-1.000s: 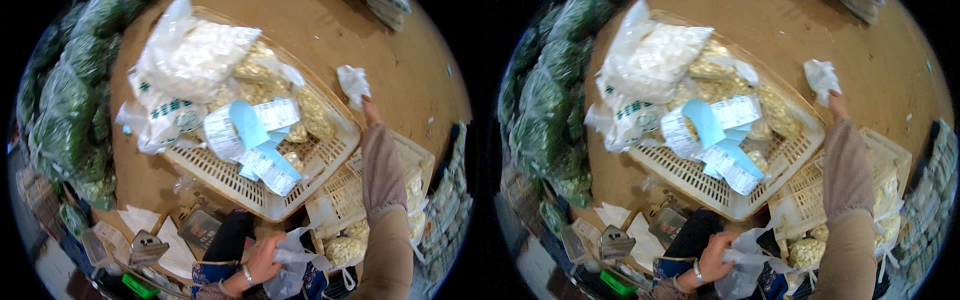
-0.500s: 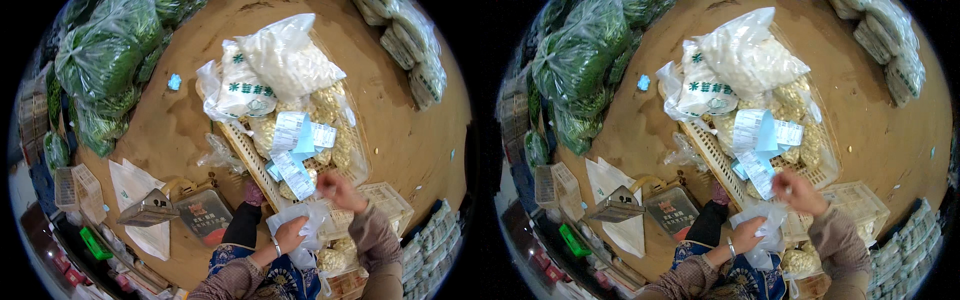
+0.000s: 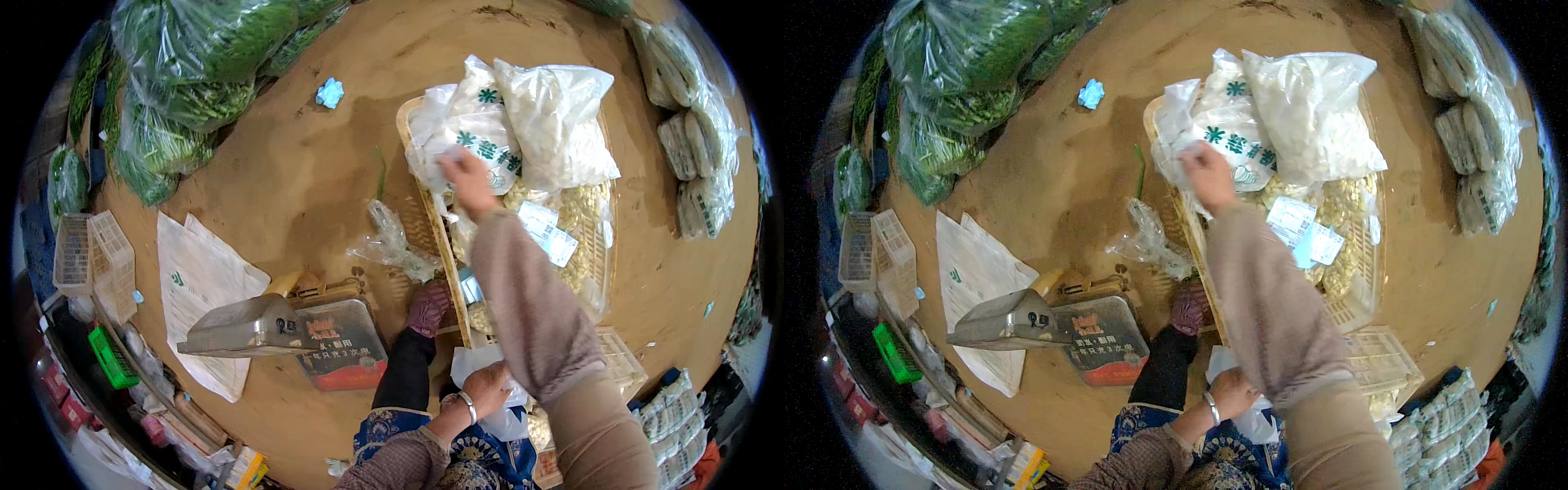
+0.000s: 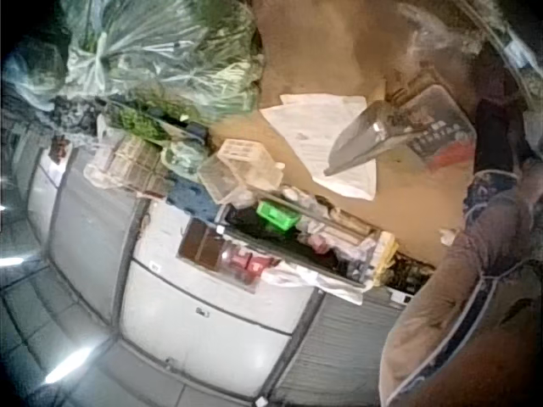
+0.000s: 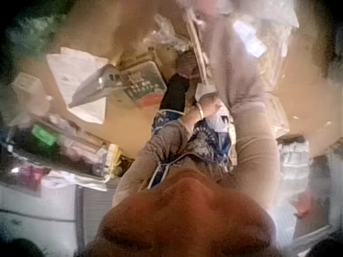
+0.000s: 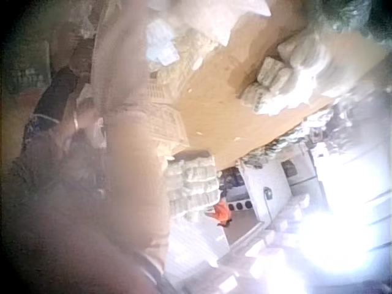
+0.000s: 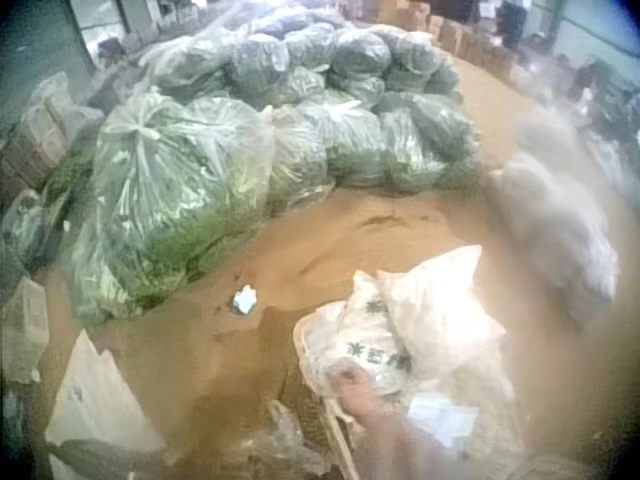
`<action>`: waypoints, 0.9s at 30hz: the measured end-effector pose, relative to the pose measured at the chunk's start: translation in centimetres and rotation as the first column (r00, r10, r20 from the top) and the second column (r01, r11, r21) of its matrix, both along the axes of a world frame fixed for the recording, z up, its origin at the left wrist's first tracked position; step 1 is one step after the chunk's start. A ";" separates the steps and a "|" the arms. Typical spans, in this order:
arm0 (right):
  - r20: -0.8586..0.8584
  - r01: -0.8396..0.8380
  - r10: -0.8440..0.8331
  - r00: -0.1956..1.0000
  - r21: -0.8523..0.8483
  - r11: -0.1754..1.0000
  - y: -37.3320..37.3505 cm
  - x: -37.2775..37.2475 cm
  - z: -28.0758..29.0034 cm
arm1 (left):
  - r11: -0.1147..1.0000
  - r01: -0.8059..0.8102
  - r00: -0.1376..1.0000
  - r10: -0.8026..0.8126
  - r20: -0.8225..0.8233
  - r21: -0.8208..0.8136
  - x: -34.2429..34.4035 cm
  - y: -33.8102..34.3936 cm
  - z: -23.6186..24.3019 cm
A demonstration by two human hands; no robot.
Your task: The person scoops garlic cloves from a large sack into plastic bags, weighs each bag on a digital scale, and ties the bags closed. The person places the finished bags into a basket and repeats the process.
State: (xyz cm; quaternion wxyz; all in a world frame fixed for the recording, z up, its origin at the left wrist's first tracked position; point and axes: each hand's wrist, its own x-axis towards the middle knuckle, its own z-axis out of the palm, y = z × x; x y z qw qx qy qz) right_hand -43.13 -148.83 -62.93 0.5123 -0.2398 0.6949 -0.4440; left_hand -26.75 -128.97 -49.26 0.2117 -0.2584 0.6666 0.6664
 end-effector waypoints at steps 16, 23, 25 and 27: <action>0.225 0.332 -0.273 0.935 -0.286 0.899 6.9 -0.2 20.0 | 0.948 -0.303 0.944 0.284 0.167 0.101 0.5 0.3 -0.1; 0.186 0.382 -0.342 0.921 -0.600 0.703 7.8 -1.4 27.5 | 0.947 -0.322 0.939 0.322 0.125 -0.017 1.4 0.8 -0.5; 0.219 0.297 -0.204 0.954 -0.773 0.560 11.3 -3.6 30.2 | 0.919 -0.395 0.916 0.394 0.072 -0.003 0.7 0.1 0.7; 0.233 0.154 -0.006 0.973 -0.624 0.766 12.5 -4.1 32.5 | 0.924 -0.381 0.915 0.370 0.162 0.043 0.1 -3.1 4.0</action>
